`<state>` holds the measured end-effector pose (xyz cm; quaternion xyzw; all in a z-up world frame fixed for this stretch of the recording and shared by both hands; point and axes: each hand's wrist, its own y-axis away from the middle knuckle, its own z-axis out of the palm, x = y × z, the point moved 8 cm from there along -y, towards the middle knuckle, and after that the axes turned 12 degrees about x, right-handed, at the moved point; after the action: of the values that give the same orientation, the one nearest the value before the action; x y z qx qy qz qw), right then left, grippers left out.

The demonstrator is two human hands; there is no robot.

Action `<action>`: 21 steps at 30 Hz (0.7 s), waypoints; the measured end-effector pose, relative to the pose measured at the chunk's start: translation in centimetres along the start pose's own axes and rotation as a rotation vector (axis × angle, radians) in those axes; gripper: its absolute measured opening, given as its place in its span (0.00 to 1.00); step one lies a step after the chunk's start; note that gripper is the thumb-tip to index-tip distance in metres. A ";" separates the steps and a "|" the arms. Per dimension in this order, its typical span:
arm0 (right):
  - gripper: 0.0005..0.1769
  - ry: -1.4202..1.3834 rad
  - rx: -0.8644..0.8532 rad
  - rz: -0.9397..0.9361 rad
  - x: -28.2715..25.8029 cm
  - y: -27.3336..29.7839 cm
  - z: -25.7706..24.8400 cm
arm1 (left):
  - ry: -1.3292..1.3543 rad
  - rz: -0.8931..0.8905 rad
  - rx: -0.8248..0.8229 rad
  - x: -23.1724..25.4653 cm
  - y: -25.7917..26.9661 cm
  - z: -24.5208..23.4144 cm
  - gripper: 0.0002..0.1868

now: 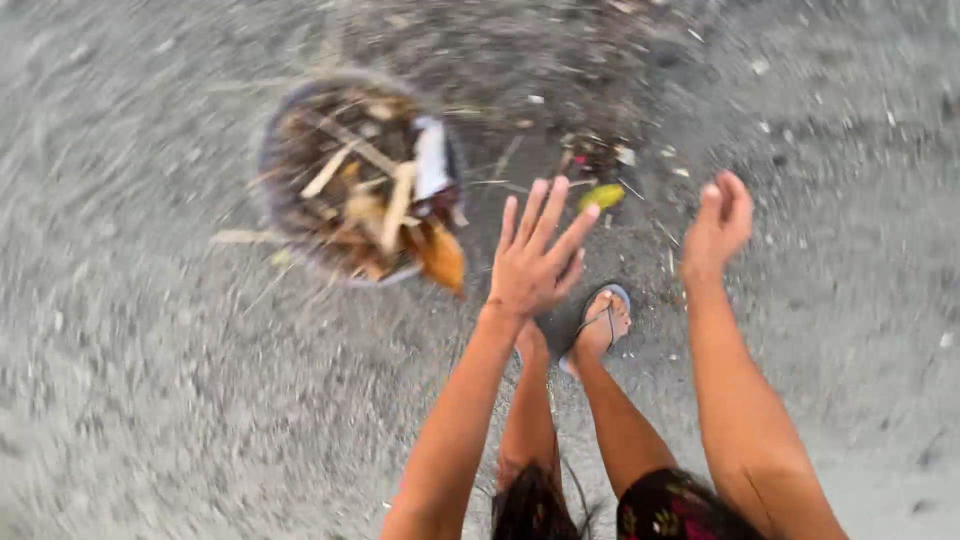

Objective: Picking up dry leaves, twigs, and trash from the ground and putting them into a basket

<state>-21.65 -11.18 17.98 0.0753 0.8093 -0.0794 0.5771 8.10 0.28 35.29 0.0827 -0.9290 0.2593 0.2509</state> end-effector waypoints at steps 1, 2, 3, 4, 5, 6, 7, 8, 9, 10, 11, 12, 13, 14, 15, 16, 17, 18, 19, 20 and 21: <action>0.16 0.130 0.141 0.058 7.1 0.2 -6.1 | 0.021 0.045 -0.094 0.7 2.0 3.9 0.36; 0.17 0.286 0.257 0.138 13.6 2.8 -14.1 | 0.042 0.060 -0.210 2.4 5.8 7.0 0.35; 0.17 0.339 0.283 0.176 16.2 5.6 -20.0 | 0.087 0.057 -0.264 3.3 7.9 9.2 0.35; 0.19 0.354 0.438 0.303 19.7 7.8 -24.9 | 0.015 0.135 -0.404 3.3 9.9 12.4 0.35; 0.22 0.368 0.595 0.426 22.8 10.5 -29.5 | -0.056 0.218 -0.541 3.3 12.0 15.3 0.34; 0.22 0.371 0.619 0.434 25.5 12.7 -31.8 | -0.043 0.238 -0.550 2.6 13.6 17.7 0.34; 0.24 0.424 0.699 0.493 28.1 15.3 -34.5 | -0.052 0.361 -0.606 2.5 15.6 20.2 0.37; 0.27 0.485 0.785 0.554 30.2 18.6 -37.9 | -0.049 0.486 -0.662 2.8 18.1 22.6 0.40; 0.27 0.498 0.816 0.562 33.4 20.7 -39.0 | -0.024 0.508 -0.672 2.6 20.2 25.2 0.40; 0.30 0.509 0.841 0.571 36.7 22.3 -39.3 | 0.035 0.626 -0.723 2.7 22.7 27.6 0.39; 0.32 0.520 0.865 0.579 39.9 24.0 -39.5 | 0.094 0.745 -0.772 2.6 25.2 29.7 0.37; 0.32 0.532 0.881 0.596 37.9 21.9 -34.0 | 0.109 0.758 -0.789 2.2 26.8 31.9 0.37; 0.28 0.601 0.798 0.453 34.1 18.7 -27.6 | 0.109 0.879 -0.824 2.1 28.9 33.7 0.42; 0.28 0.667 0.699 0.316 29.1 15.7 -21.0 | 0.106 0.993 -0.862 2.0 31.1 34.9 0.46; 0.28 0.680 0.701 0.338 30.4 16.0 -18.3 | 0.120 0.997 -0.883 1.8 30.8 35.3 0.46; 0.27 0.776 0.636 0.254 30.9 15.0 -14.2 | 0.087 0.915 -0.901 0.7 29.2 36.0 0.42; 0.32 0.870 0.565 0.170 31.0 13.8 -9.9 | 0.053 0.832 -0.916 -0.3 27.2 36.4 0.38; 0.32 0.849 0.600 0.152 28.5 11.4 -6.1 | 0.042 0.862 -0.884 -1.9 25.6 37.1 0.38; 0.28 0.556 0.546 0.171 26.3 8.6 -1.7 | -0.155 0.872 -0.807 -4.3 23.4 38.1 0.42; 0.32 0.285 0.456 0.191 23.5 7.3 1.9 | -0.337 0.848 -0.749 -6.1 22.3 37.8 0.46; 0.32 0.285 0.460 0.180 22.4 5.2 2.4 | -0.335 0.849 -0.737 -5.7 19.7 37.3 0.46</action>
<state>-25.61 -5.98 -4.22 0.2861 0.8330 -0.1980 0.4301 -8.34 -2.32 -3.89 -0.3493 -0.9367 -0.0196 -0.0131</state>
